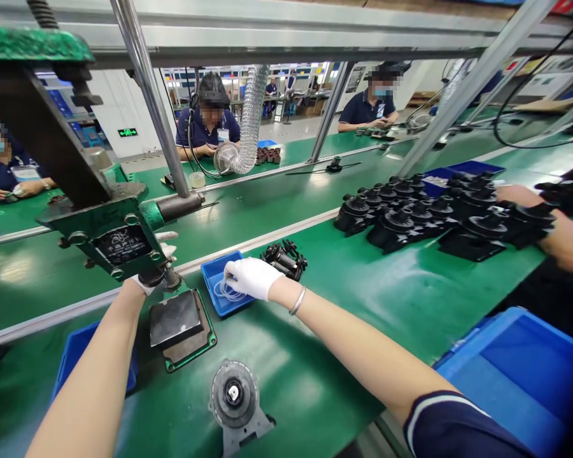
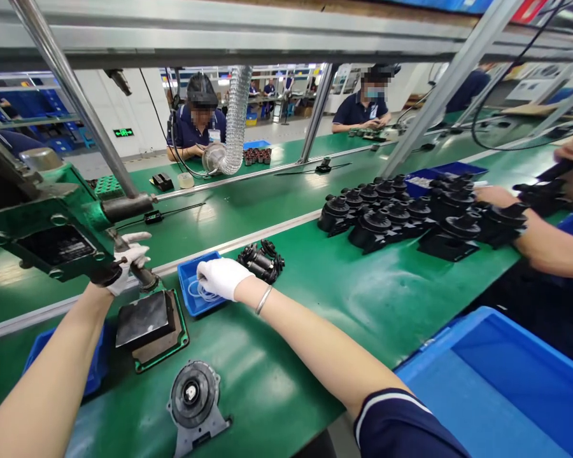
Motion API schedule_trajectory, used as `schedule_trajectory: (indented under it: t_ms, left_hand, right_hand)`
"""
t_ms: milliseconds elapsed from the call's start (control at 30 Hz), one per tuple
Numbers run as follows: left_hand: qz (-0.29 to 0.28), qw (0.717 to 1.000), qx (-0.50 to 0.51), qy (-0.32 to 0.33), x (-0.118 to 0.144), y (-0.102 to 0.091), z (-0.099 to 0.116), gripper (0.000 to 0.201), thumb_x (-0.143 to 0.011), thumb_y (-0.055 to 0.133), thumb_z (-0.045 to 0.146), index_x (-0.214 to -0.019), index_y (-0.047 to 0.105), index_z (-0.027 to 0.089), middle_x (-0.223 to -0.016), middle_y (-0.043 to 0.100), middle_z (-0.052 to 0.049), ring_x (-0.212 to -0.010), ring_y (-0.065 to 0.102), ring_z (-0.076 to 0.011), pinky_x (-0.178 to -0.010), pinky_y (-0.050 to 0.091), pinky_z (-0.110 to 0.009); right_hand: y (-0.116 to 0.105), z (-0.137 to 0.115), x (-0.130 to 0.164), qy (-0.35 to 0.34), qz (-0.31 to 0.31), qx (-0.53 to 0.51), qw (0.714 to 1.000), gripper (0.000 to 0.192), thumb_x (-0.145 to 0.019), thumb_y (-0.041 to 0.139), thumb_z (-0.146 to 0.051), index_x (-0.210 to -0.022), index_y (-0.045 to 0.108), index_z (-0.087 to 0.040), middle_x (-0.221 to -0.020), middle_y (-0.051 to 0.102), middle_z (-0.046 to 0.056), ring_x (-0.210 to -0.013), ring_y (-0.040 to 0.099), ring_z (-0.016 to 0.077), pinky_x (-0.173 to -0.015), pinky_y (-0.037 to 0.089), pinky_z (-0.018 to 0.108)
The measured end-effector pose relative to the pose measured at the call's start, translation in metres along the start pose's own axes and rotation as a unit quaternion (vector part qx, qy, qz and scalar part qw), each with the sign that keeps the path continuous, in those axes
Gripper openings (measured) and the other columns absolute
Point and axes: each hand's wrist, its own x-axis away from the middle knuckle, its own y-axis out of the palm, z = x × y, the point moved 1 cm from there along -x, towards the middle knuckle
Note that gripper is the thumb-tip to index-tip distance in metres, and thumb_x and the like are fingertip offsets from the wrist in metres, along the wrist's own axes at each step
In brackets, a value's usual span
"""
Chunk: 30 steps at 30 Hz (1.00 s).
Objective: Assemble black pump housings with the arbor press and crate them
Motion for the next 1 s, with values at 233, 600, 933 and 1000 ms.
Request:
schedule_trajectory:
  t_ms: [233, 600, 933, 1000]
  left_hand:
    - [-0.004, 0.997, -0.082, -0.012, 0.010, -0.003, 0.024, 0.052, -0.070, 0.067, 0.039, -0.117, 0.062, 0.018, -0.061, 0.055, 0.003, -0.056, 0.057, -0.0172, -0.071, 0.055, -0.040]
    - [-0.175, 0.809, -0.559, 0.052, 0.126, 0.008, 0.018, 0.084, -0.071, 0.067, 0.047, -0.143, 0.042, 0.011, -0.135, 0.054, -0.020, -0.122, 0.051, -0.0390, -0.101, 0.042, -0.050]
    - [-0.182, 0.809, -0.552, 0.086, 0.117, 0.006, 0.004, 0.083, -0.072, 0.064, 0.054, -0.142, 0.042, 0.015, -0.135, 0.053, -0.017, -0.123, 0.050, -0.0354, -0.100, 0.044, -0.046]
    - [-0.176, 0.810, -0.554, 0.081, 0.117, 0.007, 0.004, 0.084, -0.072, 0.064, 0.055, -0.142, 0.042, 0.014, -0.134, 0.054, -0.018, -0.122, 0.050, -0.0362, -0.099, 0.044, -0.047]
  right_hand:
    - [-0.005, -0.005, 0.014, 0.031, 0.055, -0.124, 0.990, 0.016, -0.085, 0.061, -0.021, -0.099, 0.068, -0.020, -0.090, 0.074, 0.003, -0.080, 0.069, 0.0201, -0.072, 0.048, 0.028]
    - [-0.009, -0.011, 0.073, 0.100, 0.155, -0.295, 0.937, 0.014, -0.084, 0.060, -0.017, -0.092, 0.072, -0.019, -0.094, 0.074, 0.003, -0.090, 0.068, 0.0166, -0.084, 0.051, 0.028]
    - [-0.004, -0.023, 0.105, 0.141, 0.168, -0.361, 0.906, 0.013, -0.081, 0.062, -0.018, -0.089, 0.073, -0.019, -0.087, 0.074, 0.001, -0.078, 0.066, 0.0148, -0.074, 0.051, 0.027]
    - [-0.003, -0.026, 0.108, 0.147, 0.161, -0.376, 0.901, 0.013, -0.081, 0.062, -0.019, -0.088, 0.073, -0.019, -0.085, 0.073, 0.001, -0.076, 0.065, 0.0144, -0.073, 0.051, 0.026]
